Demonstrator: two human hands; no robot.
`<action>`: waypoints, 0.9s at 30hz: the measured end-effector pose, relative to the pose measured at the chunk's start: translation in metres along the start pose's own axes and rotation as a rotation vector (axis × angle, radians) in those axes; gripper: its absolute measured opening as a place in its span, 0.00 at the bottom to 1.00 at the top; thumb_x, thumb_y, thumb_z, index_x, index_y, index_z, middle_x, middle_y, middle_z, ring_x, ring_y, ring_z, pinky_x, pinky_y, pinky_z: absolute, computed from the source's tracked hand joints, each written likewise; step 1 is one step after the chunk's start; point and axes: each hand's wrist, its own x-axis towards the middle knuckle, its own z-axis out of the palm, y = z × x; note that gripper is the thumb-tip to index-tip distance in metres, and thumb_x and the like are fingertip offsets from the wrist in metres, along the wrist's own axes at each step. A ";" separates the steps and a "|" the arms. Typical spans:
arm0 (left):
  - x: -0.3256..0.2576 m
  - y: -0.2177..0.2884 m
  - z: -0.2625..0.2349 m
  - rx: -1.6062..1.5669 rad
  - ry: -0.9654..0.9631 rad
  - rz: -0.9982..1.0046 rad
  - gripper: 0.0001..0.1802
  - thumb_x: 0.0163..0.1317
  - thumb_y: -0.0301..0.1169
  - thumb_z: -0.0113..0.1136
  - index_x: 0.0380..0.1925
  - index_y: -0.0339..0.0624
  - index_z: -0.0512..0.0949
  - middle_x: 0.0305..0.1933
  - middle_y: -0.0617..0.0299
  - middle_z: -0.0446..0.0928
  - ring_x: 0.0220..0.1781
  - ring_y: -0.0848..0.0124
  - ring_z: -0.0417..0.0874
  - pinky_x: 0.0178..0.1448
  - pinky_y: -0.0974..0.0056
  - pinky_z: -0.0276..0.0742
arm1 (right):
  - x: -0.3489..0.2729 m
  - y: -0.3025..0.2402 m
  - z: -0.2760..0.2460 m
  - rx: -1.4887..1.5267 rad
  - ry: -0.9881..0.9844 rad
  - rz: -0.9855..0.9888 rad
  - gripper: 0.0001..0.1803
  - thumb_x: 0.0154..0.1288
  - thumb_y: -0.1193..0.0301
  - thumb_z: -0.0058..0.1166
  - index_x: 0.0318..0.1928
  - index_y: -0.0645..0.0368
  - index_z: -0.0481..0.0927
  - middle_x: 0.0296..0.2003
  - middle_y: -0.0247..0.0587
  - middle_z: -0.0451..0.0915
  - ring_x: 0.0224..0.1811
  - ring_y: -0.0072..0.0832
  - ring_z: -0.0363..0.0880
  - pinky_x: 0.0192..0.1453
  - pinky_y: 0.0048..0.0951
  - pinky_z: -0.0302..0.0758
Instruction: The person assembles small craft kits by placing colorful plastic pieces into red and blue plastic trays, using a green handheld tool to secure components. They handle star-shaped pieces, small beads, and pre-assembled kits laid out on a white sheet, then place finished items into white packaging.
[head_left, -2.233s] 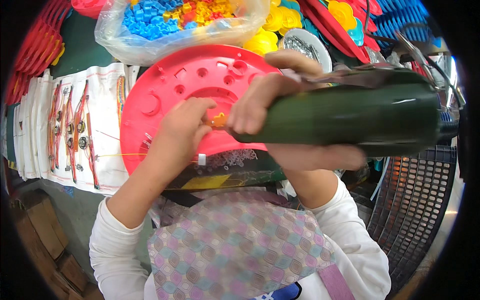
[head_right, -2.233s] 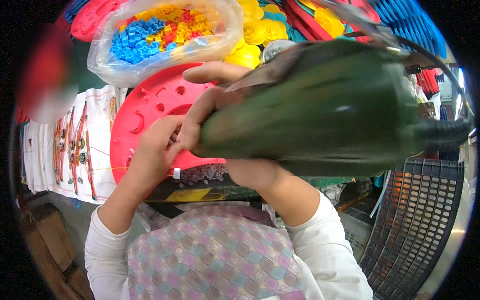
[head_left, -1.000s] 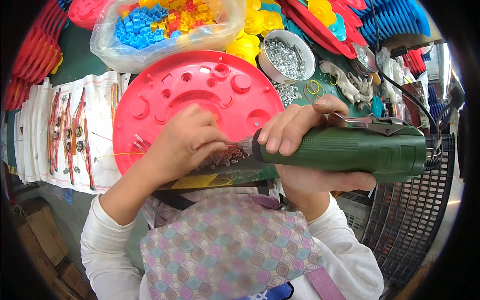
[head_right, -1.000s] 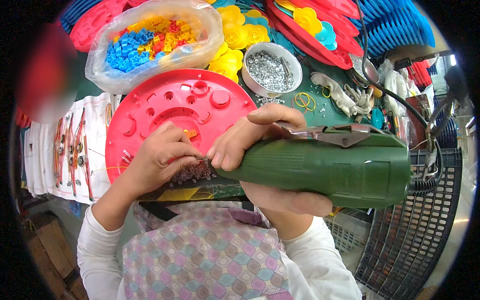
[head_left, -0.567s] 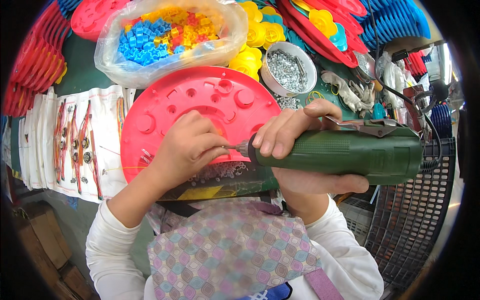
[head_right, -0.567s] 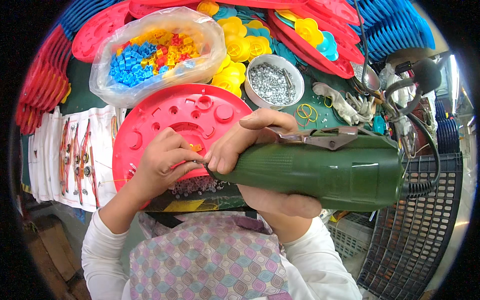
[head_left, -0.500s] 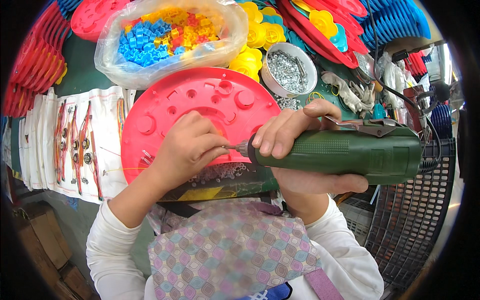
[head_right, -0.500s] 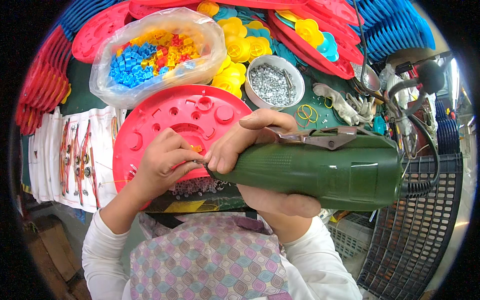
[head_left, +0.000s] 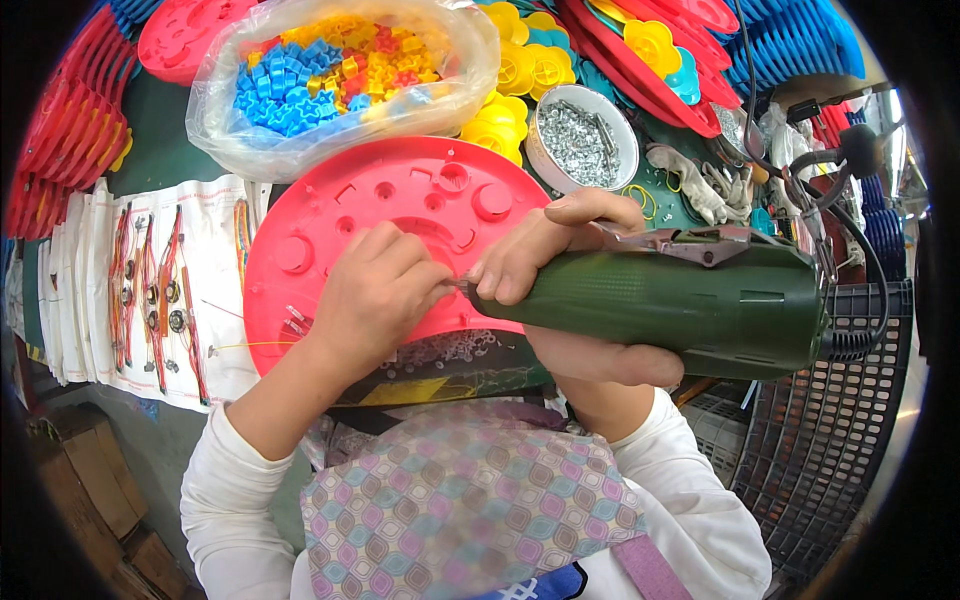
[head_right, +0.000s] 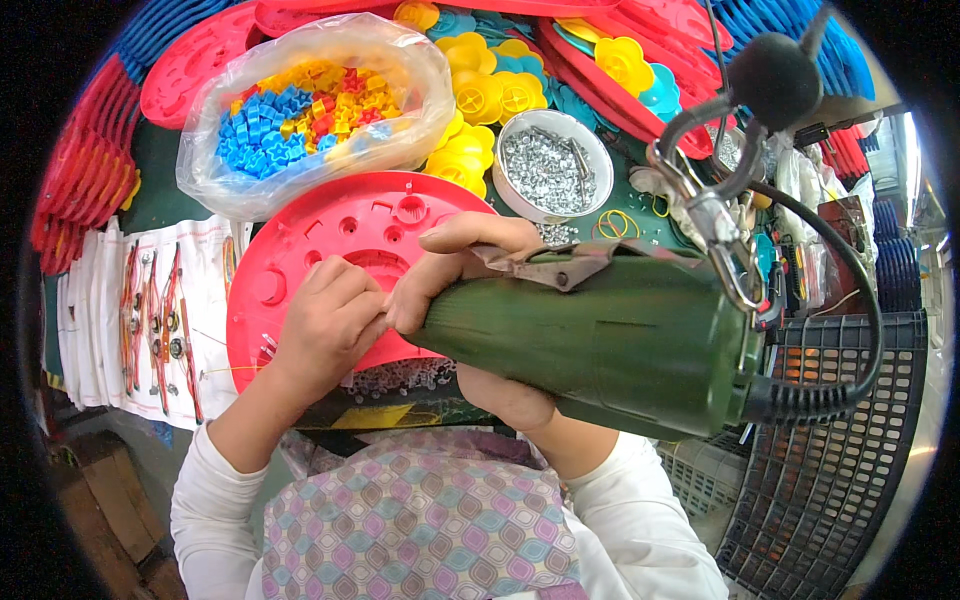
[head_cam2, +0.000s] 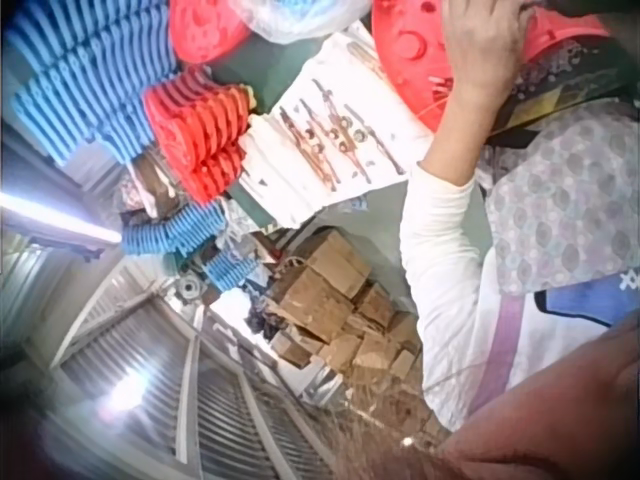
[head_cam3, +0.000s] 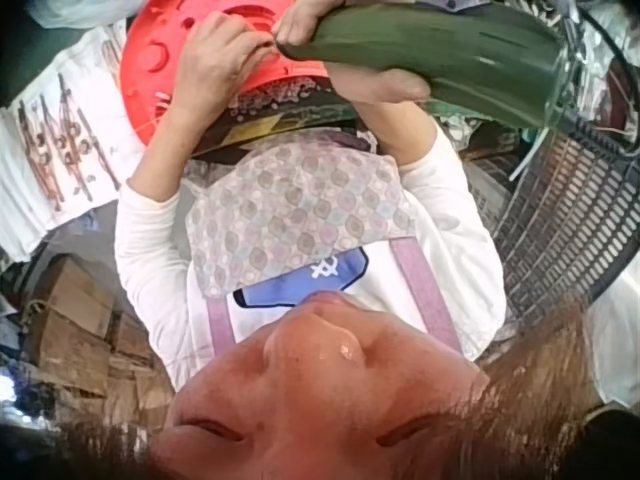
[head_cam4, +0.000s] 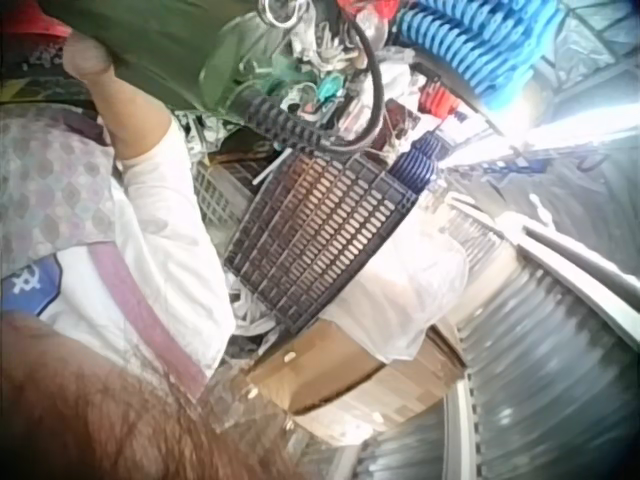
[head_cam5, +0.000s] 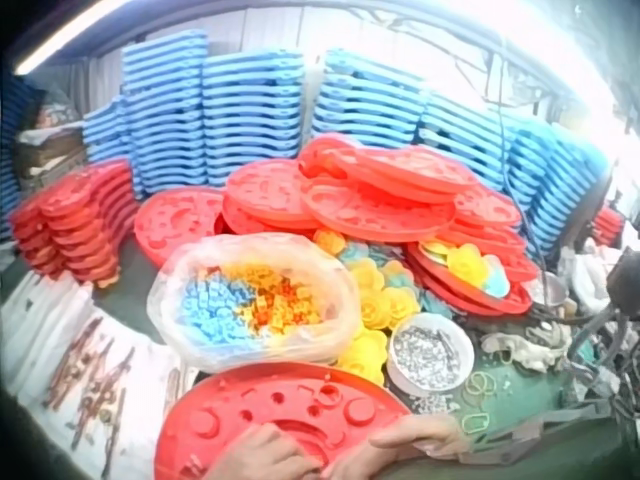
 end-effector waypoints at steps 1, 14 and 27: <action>0.000 0.000 0.001 0.025 -0.001 0.003 0.09 0.49 0.28 0.74 0.29 0.46 0.82 0.32 0.65 0.75 0.38 0.63 0.76 0.44 0.58 0.75 | -0.001 0.000 0.000 -0.017 -0.001 0.013 0.68 0.45 0.13 0.44 0.62 0.66 0.66 0.28 0.43 0.80 0.30 0.35 0.82 0.41 0.41 0.84; -0.012 -0.011 0.007 -0.147 -0.104 -0.236 0.08 0.53 0.25 0.73 0.31 0.41 0.82 0.33 0.57 0.77 0.39 0.57 0.80 0.44 0.54 0.77 | 0.011 0.002 0.007 -0.252 0.011 0.143 0.68 0.43 0.13 0.46 0.60 0.69 0.65 0.30 0.46 0.80 0.32 0.35 0.82 0.44 0.41 0.85; -0.012 -0.012 0.007 -0.192 -0.115 -0.228 0.07 0.54 0.25 0.70 0.32 0.42 0.82 0.34 0.57 0.75 0.41 0.56 0.78 0.45 0.53 0.77 | 0.021 0.036 0.003 0.027 -0.151 0.180 0.66 0.41 0.16 0.56 0.56 0.70 0.69 0.32 0.44 0.83 0.33 0.31 0.85 0.41 0.31 0.84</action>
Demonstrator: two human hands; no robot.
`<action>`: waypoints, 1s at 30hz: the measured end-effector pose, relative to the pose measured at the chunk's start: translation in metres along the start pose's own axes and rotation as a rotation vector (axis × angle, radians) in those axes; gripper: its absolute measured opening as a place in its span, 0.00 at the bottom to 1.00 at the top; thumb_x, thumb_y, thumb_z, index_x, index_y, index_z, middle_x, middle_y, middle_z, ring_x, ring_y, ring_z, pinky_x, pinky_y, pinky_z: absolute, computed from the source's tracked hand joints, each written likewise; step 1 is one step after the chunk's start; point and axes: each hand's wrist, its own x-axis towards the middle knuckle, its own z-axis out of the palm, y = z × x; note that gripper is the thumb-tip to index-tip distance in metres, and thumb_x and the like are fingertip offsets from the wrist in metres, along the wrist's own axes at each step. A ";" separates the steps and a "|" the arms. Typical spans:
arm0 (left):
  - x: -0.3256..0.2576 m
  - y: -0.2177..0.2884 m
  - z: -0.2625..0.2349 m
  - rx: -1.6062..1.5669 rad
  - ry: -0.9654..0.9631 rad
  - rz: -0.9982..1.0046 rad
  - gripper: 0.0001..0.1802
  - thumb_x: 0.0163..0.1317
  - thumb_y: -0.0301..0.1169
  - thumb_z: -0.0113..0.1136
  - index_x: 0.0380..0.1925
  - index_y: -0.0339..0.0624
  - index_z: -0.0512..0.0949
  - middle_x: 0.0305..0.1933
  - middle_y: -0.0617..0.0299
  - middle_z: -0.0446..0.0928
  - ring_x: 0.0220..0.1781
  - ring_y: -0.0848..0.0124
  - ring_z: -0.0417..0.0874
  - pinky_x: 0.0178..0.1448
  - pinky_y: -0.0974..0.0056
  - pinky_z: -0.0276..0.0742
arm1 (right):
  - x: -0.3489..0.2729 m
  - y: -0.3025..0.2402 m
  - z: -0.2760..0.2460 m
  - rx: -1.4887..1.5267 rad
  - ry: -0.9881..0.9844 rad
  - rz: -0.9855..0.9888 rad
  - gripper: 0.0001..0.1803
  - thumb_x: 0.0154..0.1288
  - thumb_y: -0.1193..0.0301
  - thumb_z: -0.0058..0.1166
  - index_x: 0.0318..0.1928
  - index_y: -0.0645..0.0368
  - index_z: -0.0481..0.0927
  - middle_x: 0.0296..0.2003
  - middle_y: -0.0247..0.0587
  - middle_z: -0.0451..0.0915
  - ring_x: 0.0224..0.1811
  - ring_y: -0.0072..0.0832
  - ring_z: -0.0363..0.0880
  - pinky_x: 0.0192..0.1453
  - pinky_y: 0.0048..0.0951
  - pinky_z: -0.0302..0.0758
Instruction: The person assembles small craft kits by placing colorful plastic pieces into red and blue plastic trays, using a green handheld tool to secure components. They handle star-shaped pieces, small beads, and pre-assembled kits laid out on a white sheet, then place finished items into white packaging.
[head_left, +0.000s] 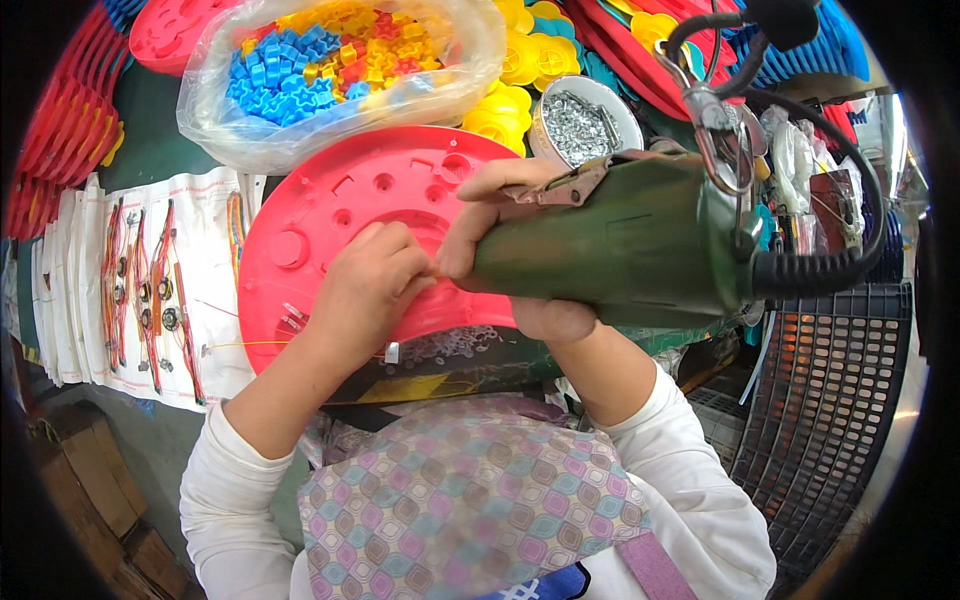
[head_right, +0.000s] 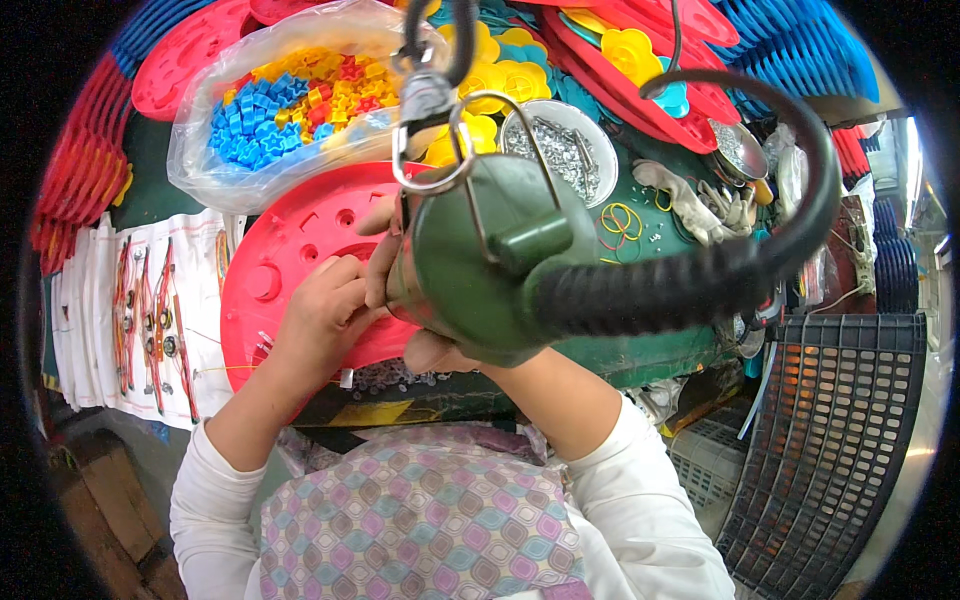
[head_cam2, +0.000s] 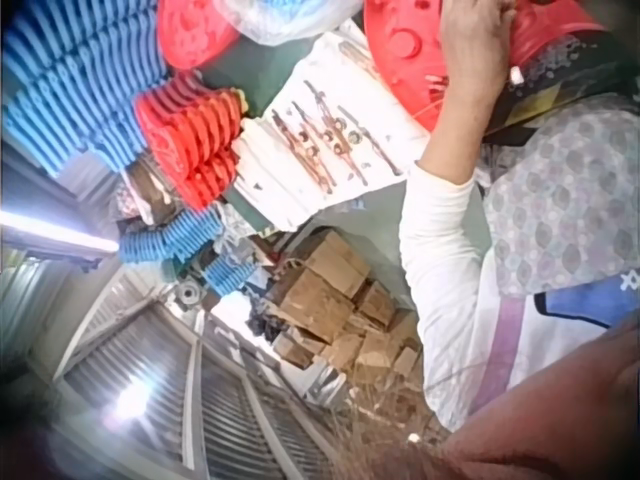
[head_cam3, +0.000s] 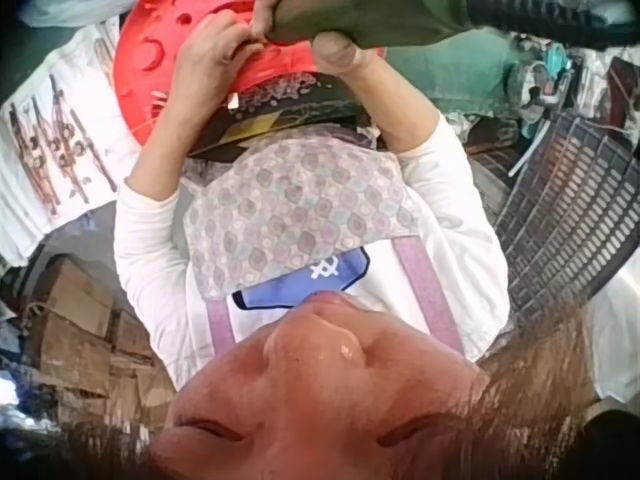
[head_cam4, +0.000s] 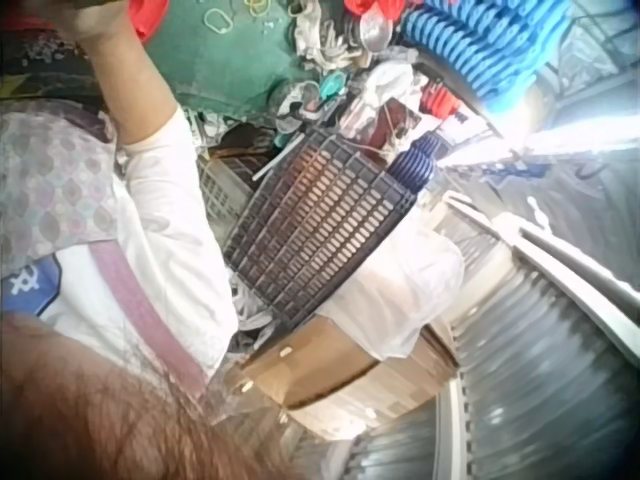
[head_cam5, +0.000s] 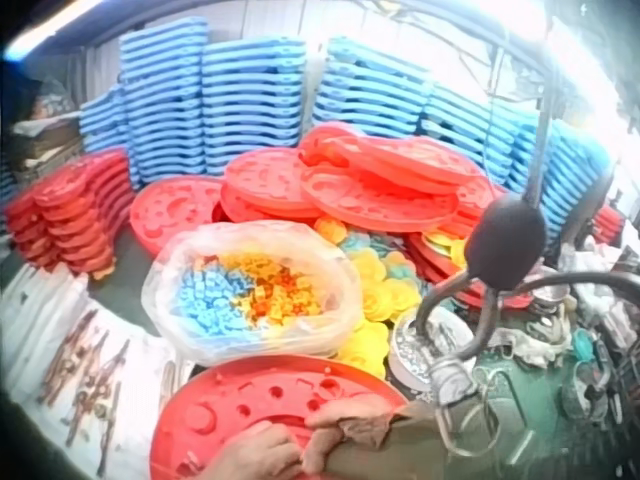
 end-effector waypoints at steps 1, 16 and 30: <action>0.000 0.001 -0.002 -0.037 0.001 -0.013 0.07 0.55 0.25 0.70 0.33 0.42 0.83 0.34 0.57 0.75 0.41 0.56 0.78 0.45 0.54 0.77 | -0.001 -0.004 0.000 0.004 0.003 -0.002 0.66 0.41 0.16 0.56 0.56 0.70 0.69 0.32 0.43 0.83 0.33 0.31 0.85 0.41 0.32 0.84; -0.027 0.005 -0.040 0.182 0.060 -0.124 0.12 0.47 0.29 0.76 0.31 0.42 0.83 0.41 0.59 0.74 0.47 0.57 0.74 0.51 0.56 0.75 | 0.001 -0.015 0.038 -0.073 -0.042 -0.009 0.67 0.45 0.15 0.50 0.60 0.69 0.68 0.31 0.43 0.83 0.31 0.31 0.84 0.39 0.32 0.84; -0.036 -0.008 -0.021 0.099 0.141 -0.106 0.18 0.46 0.18 0.66 0.41 0.39 0.80 0.45 0.55 0.75 0.49 0.53 0.73 0.54 0.52 0.74 | 0.015 0.019 0.063 -0.055 -0.171 -0.026 0.67 0.48 0.14 0.46 0.63 0.69 0.68 0.30 0.42 0.82 0.29 0.31 0.83 0.36 0.33 0.83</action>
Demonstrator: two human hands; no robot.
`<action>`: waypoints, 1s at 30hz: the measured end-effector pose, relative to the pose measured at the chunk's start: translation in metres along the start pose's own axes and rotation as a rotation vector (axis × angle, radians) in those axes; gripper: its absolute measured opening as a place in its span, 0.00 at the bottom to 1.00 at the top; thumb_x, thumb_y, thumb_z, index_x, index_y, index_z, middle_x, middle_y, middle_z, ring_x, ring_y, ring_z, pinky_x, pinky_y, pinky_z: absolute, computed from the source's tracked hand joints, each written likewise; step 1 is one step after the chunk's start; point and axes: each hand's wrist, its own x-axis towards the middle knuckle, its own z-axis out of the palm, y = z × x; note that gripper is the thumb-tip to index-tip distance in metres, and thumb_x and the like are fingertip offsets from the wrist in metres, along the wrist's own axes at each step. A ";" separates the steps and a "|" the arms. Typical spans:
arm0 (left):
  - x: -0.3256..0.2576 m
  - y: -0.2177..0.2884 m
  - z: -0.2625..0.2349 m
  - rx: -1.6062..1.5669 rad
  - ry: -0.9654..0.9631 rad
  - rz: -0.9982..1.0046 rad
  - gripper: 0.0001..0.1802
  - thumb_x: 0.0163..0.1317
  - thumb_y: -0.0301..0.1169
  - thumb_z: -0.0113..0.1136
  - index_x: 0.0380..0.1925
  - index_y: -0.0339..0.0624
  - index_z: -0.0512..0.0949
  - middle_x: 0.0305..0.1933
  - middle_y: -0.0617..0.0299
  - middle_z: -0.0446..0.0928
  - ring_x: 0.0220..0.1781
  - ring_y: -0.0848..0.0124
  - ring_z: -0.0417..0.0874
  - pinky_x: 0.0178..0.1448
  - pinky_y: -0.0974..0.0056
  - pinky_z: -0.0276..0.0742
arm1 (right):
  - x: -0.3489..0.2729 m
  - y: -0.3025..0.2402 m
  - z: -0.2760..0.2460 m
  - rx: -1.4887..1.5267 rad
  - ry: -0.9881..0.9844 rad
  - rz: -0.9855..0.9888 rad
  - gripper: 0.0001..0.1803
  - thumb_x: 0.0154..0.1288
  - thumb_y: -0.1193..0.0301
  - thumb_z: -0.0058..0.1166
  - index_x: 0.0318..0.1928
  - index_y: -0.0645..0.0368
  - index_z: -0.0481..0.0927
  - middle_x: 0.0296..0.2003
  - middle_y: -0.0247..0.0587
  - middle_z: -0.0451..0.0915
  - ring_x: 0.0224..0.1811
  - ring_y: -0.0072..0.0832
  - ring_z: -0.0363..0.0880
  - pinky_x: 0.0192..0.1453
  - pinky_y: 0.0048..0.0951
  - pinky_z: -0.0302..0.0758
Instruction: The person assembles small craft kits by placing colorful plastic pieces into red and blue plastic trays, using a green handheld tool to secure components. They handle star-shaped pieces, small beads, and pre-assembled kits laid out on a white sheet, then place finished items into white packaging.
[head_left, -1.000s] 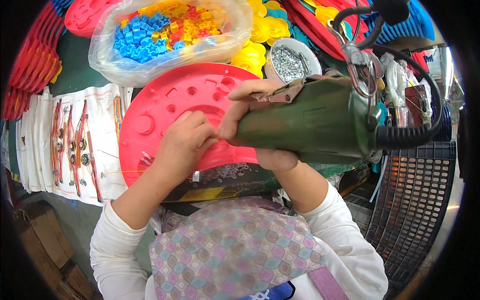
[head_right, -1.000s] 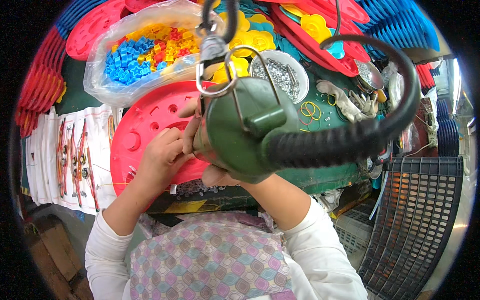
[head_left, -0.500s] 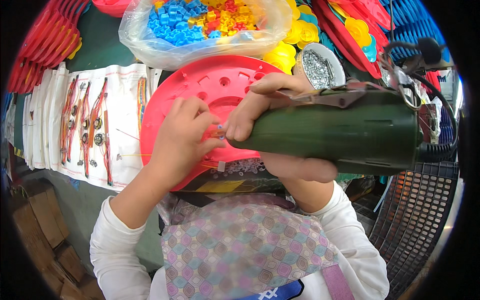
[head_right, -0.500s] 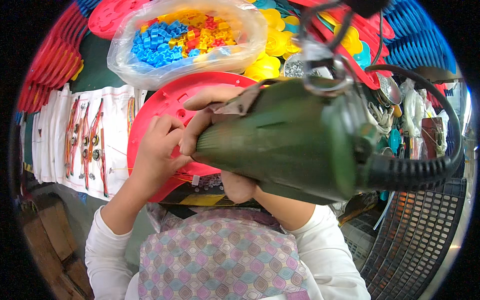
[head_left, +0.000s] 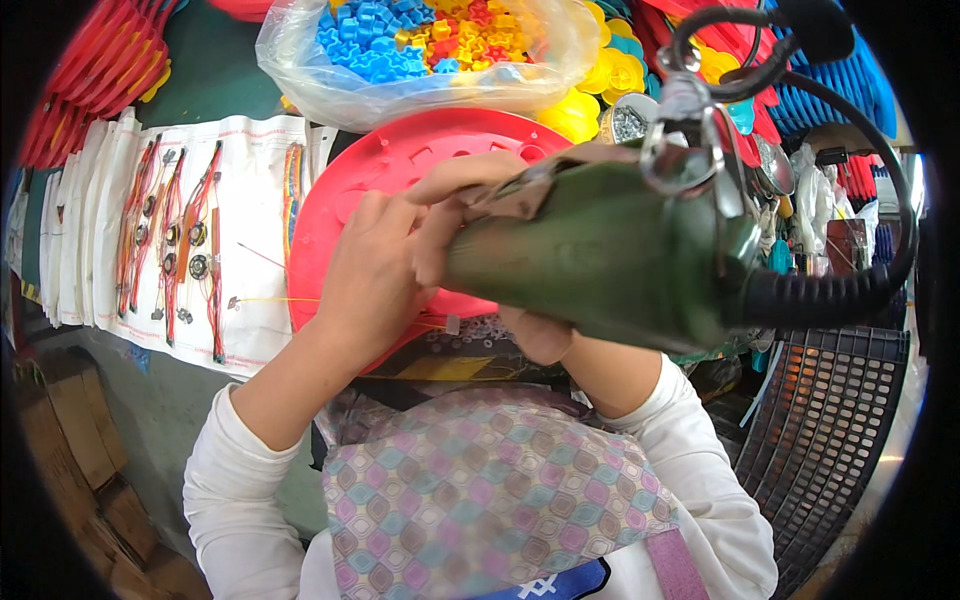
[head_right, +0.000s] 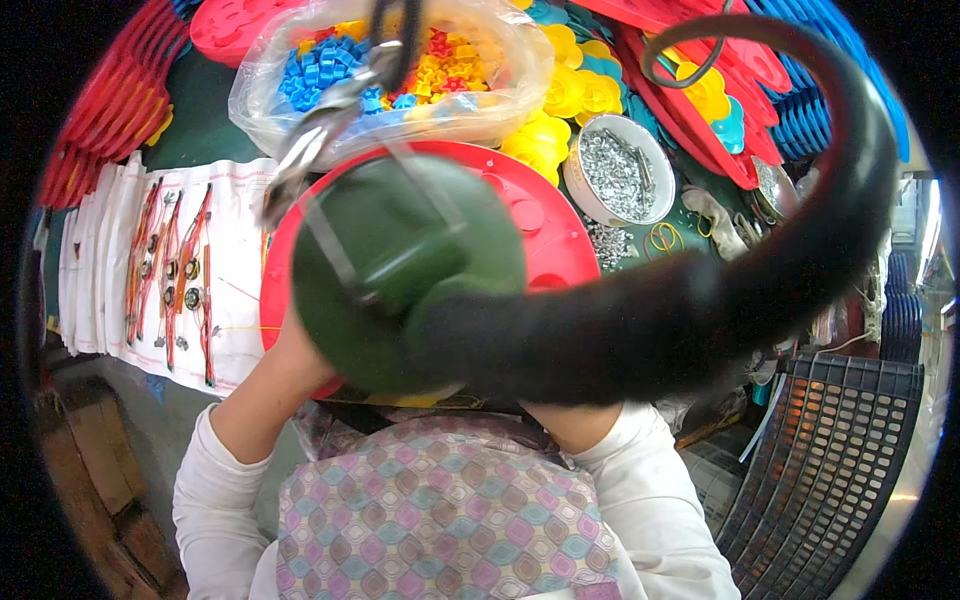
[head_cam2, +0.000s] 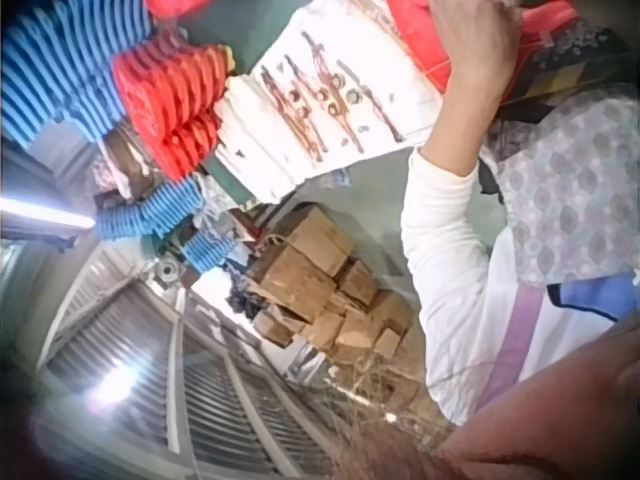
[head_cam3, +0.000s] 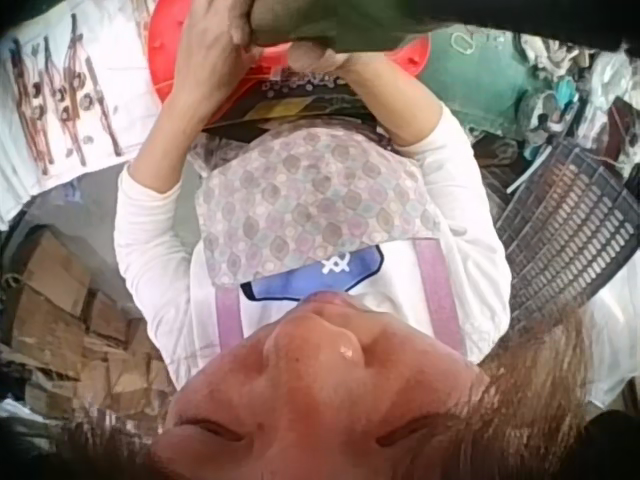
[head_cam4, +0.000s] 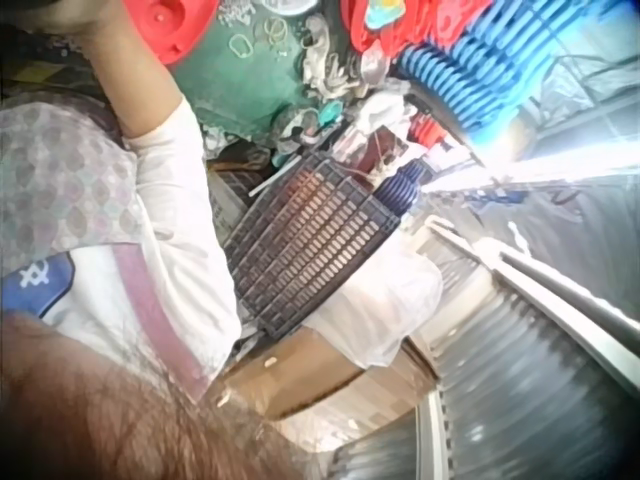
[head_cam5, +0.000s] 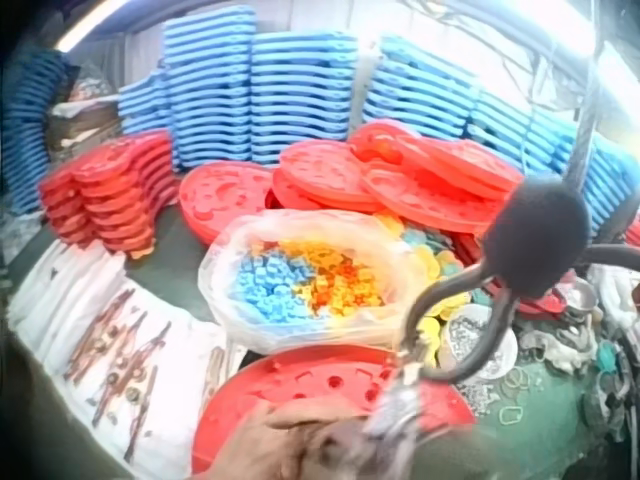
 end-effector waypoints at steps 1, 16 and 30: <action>0.003 0.003 -0.008 0.004 -0.025 0.014 0.18 0.48 0.19 0.67 0.41 0.39 0.79 0.44 0.54 0.75 0.49 0.52 0.74 0.55 0.52 0.74 | 0.001 -0.001 -0.001 -0.001 0.009 -0.008 0.67 0.48 0.14 0.45 0.63 0.69 0.67 0.30 0.42 0.82 0.29 0.31 0.83 0.36 0.33 0.83; 0.030 0.002 -0.085 -0.160 -0.372 0.053 0.04 0.58 0.26 0.69 0.32 0.42 0.82 0.43 0.58 0.77 0.52 0.56 0.76 0.59 0.56 0.73 | 0.000 -0.033 -0.008 0.558 0.079 -0.101 0.65 0.53 0.15 0.40 0.66 0.65 0.65 0.27 0.38 0.77 0.28 0.30 0.80 0.36 0.34 0.82; 0.034 -0.005 -0.028 0.159 -0.073 0.000 0.18 0.53 0.31 0.76 0.42 0.41 0.79 0.44 0.54 0.75 0.50 0.53 0.79 0.52 0.52 0.77 | -0.017 0.005 -0.022 0.053 0.381 -0.103 0.50 0.64 0.29 0.54 0.62 0.64 0.63 0.33 0.42 0.78 0.37 0.33 0.82 0.52 0.42 0.81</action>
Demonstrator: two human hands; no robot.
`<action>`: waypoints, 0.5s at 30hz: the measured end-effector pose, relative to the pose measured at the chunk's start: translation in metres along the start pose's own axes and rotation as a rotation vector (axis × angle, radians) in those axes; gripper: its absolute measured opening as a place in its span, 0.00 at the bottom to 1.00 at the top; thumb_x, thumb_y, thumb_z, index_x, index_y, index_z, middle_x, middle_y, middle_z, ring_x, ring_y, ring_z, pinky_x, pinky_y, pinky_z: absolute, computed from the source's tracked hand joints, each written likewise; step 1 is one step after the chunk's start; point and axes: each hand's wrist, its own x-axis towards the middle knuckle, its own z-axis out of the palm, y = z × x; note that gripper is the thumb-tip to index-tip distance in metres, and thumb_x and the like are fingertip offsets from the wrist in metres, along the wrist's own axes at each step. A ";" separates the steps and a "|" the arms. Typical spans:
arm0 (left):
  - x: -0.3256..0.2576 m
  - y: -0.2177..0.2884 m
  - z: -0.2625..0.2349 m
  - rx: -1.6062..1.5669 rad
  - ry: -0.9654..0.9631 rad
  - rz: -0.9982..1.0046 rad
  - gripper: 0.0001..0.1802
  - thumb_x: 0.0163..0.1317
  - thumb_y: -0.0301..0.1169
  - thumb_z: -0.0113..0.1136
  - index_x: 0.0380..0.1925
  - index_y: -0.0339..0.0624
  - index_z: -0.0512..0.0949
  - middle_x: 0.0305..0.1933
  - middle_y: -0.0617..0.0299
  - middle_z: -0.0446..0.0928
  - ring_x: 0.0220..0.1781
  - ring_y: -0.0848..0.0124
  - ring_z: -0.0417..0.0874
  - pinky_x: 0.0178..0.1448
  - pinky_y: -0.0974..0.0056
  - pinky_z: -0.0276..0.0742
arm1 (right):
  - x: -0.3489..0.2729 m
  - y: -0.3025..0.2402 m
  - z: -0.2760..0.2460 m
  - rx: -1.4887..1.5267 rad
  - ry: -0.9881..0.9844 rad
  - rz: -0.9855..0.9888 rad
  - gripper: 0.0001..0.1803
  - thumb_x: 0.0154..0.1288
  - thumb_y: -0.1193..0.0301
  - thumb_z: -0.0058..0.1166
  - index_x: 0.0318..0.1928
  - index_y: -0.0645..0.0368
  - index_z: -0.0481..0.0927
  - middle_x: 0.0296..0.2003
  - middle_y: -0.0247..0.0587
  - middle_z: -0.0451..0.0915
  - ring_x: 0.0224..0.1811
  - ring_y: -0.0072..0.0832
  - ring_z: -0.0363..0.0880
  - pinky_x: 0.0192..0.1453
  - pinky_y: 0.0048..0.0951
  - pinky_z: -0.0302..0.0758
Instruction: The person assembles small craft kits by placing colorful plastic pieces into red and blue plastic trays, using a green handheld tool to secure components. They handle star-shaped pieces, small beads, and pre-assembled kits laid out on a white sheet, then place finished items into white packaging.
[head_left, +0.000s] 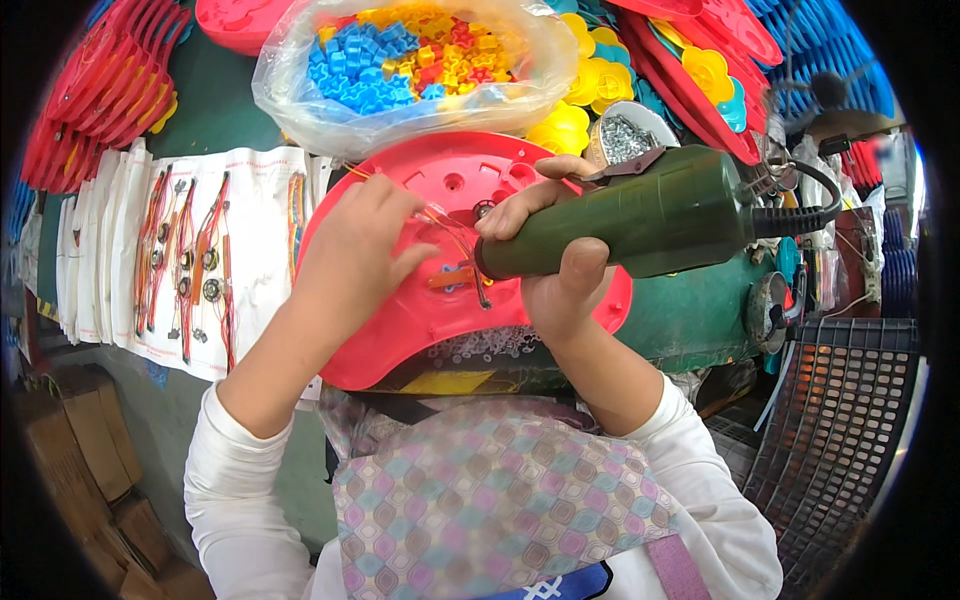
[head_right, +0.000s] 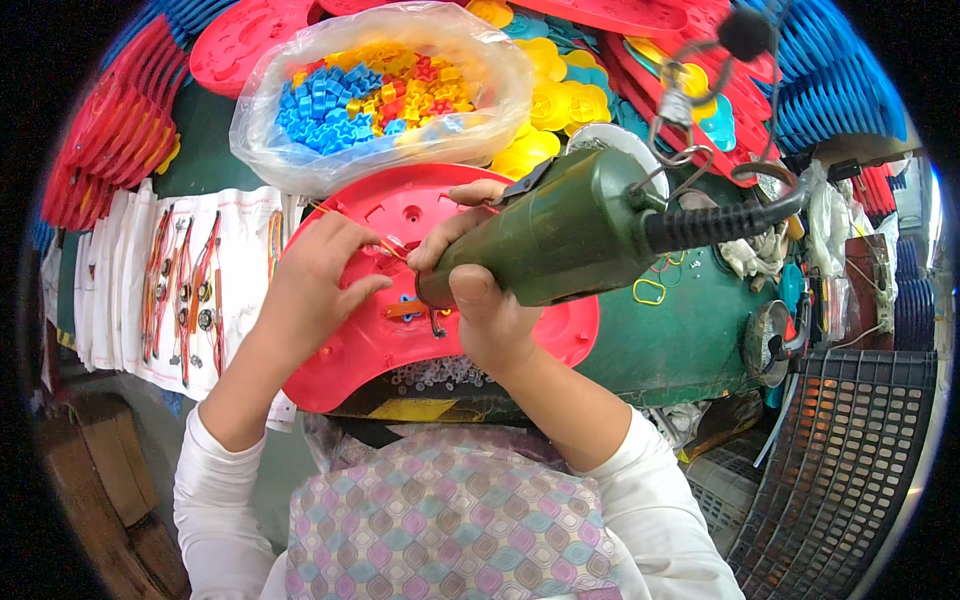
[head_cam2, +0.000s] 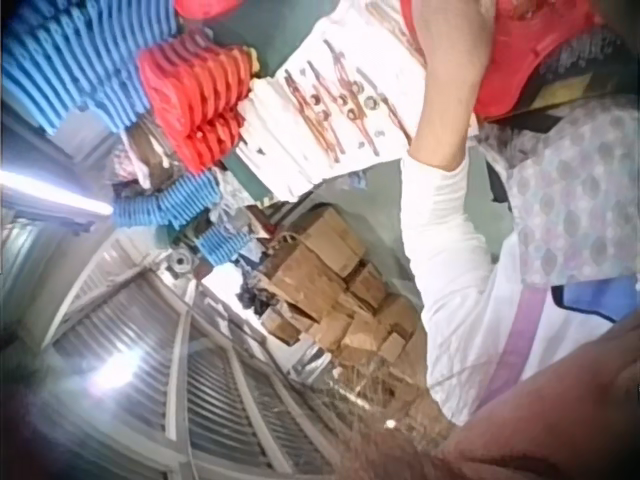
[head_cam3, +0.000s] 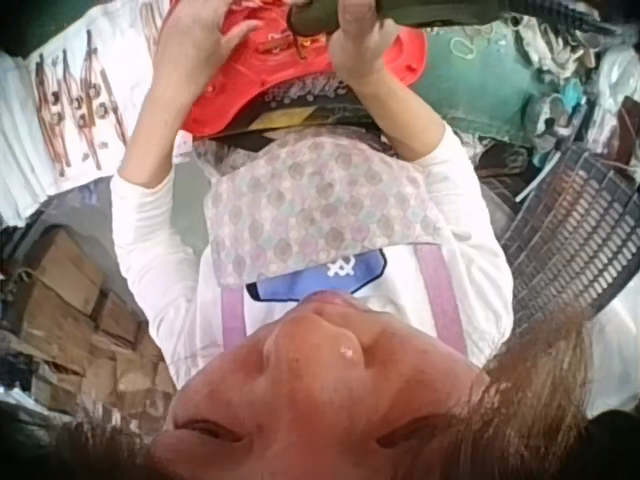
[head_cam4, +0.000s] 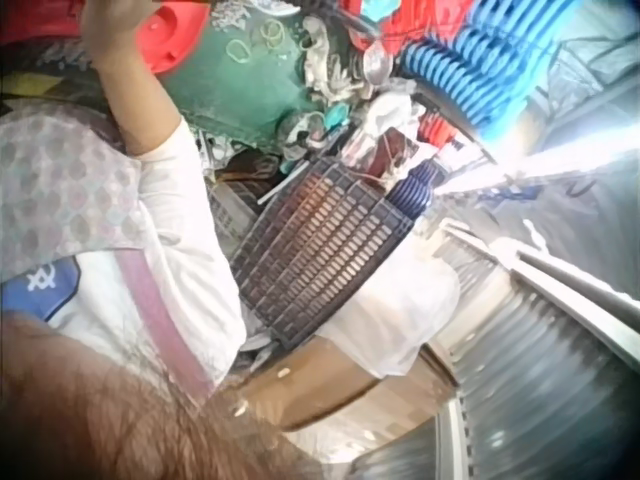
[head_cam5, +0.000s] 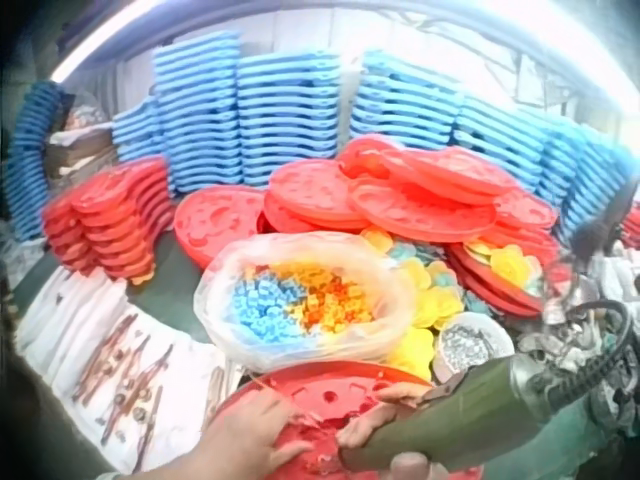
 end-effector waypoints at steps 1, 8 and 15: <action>0.000 0.000 0.003 0.017 -0.001 0.020 0.19 0.53 0.32 0.76 0.42 0.41 0.79 0.44 0.54 0.75 0.50 0.53 0.79 0.52 0.52 0.77 | 0.000 -0.001 -0.001 0.008 0.004 -0.002 0.50 0.64 0.28 0.53 0.62 0.64 0.64 0.32 0.42 0.78 0.37 0.33 0.82 0.51 0.42 0.81; 0.045 0.014 0.024 0.112 0.086 0.284 0.16 0.48 0.28 0.75 0.36 0.40 0.79 0.41 0.56 0.73 0.45 0.57 0.76 0.50 0.55 0.77 | -0.002 -0.009 -0.015 0.028 0.114 -0.031 0.53 0.63 0.22 0.45 0.61 0.63 0.64 0.28 0.41 0.77 0.32 0.32 0.81 0.45 0.37 0.83; 0.054 0.011 0.032 -0.035 -0.068 0.261 0.09 0.53 0.24 0.68 0.34 0.40 0.78 0.41 0.53 0.77 0.46 0.55 0.81 0.49 0.52 0.79 | -0.005 -0.033 -0.048 0.025 0.211 -0.121 0.54 0.63 0.20 0.38 0.61 0.61 0.68 0.26 0.38 0.76 0.28 0.30 0.78 0.40 0.38 0.81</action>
